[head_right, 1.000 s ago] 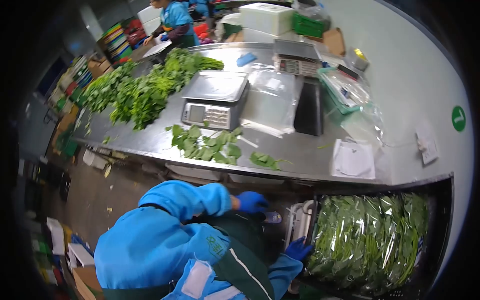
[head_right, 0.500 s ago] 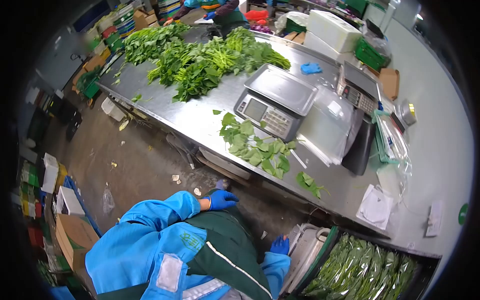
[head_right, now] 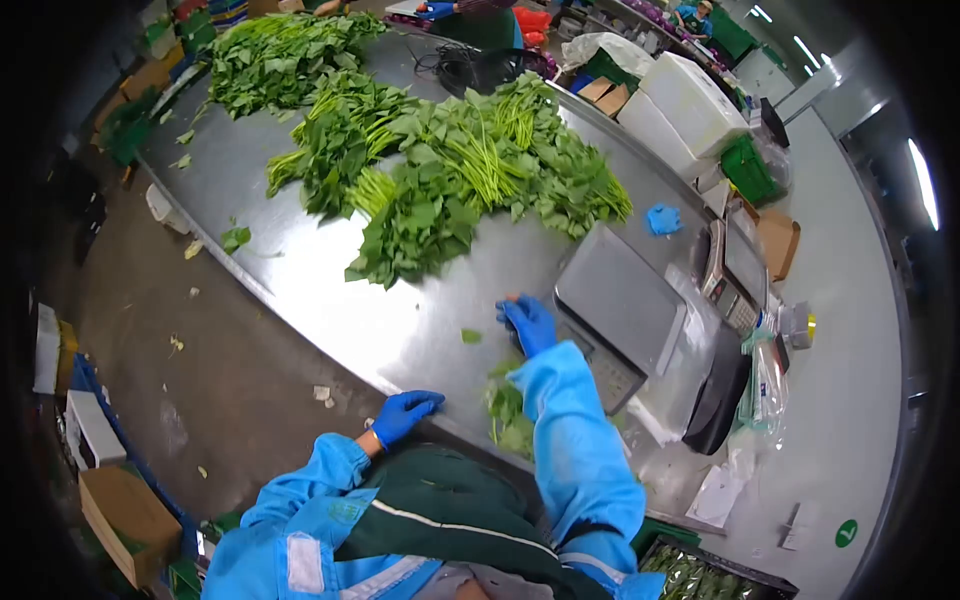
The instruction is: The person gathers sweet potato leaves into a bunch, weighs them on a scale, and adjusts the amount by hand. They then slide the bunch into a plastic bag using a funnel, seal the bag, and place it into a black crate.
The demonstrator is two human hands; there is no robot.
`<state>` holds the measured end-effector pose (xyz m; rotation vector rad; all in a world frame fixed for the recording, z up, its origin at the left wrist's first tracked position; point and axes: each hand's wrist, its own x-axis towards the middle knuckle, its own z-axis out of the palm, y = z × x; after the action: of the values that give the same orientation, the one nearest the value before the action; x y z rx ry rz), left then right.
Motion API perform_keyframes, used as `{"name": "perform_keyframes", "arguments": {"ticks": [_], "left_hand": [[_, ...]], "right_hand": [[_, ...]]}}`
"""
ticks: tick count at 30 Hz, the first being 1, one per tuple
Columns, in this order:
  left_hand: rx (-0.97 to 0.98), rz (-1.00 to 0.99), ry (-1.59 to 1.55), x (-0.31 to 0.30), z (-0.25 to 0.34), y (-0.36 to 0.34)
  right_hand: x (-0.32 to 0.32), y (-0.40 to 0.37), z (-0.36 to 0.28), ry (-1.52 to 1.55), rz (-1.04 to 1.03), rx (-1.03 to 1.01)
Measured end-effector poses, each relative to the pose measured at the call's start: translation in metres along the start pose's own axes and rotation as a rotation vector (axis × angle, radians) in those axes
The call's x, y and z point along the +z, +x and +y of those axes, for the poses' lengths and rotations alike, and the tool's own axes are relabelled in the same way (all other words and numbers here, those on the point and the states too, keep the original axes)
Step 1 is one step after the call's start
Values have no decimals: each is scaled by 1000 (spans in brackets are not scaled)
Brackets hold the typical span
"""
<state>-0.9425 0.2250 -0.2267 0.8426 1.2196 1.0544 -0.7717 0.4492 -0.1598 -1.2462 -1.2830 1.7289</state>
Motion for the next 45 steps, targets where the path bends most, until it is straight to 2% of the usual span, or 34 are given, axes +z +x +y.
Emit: {"name": "perform_keyframes", "arguments": {"ticks": [2,4,6,7,9,10,13,14,16,19,20,22,24,26,28,30,31,34,37,38,39,40,41,42,43,44,45], "left_hand": [[-27,-3,-80,-36,31,22],[-1,13,-137,-69,48,37],[-49,2,-162,-95,64,45],[-46,58,-180,-104,66,48],[-34,133,-223,-121,73,55],[-31,139,-226,-127,77,57],[-73,195,-276,-136,77,67],[-75,195,-276,-138,76,73],[-121,161,-287,-139,82,82],[-139,101,-218,-140,91,97],[-135,64,-198,-140,96,106],[-69,10,-148,-137,109,127],[3,-46,-85,-134,127,147],[41,-65,-113,-129,150,166],[24,-94,-113,-128,171,181],[6,-119,-124,-125,185,197],[33,-96,-166,-122,190,205],[83,-71,-181,-113,213,235],[135,-58,-331,-104,225,278],[70,-48,-499,-101,223,295],[6,-36,-664,-100,221,313],[6,-39,-661,-101,211,334],[-23,-94,-862,-101,199,357],[-53,-152,-1062,-101,194,372],[-53,-159,-1057,-100,196,378],[-122,-202,-1219,-100,197,382],[-193,-245,-1378,-101,198,386]], "right_hand": [[24,74,-32,-234,28,-59],[23,170,-14,-353,60,-259],[50,212,-54,-590,74,-120],[55,229,-58,-593,78,-102],[66,266,-69,-1220,238,-359],[72,281,-71,-1222,233,-363],[83,314,-67,-1657,308,-399],[82,324,-70,-1656,307,-397],[84,333,-85,-1497,80,47],[72,345,-85,-1438,-38,10],[71,341,-80,-1435,-31,20],[74,329,-71,-1549,33,-116],[69,333,-79,-1514,37,-71],[64,345,-97,-1417,-118,11],[63,341,-120,-1390,-71,-10],[66,337,-142,-1454,-19,-114],[67,334,-149,-1490,59,-141],[63,331,-170,-1438,18,-47],[62,320,-166,-1492,96,-161],[64,315,-161,-1541,124,-226],[69,309,-163,-1515,83,-214],[74,303,-159,-1463,74,-234],[79,296,-154,-1410,66,-254],[91,285,-157,-1318,-21,-263],[102,273,-158,-1226,-106,-272],[111,262,-142,-1225,-99,-272],[119,252,-121,-1210,-73,-380]]}}
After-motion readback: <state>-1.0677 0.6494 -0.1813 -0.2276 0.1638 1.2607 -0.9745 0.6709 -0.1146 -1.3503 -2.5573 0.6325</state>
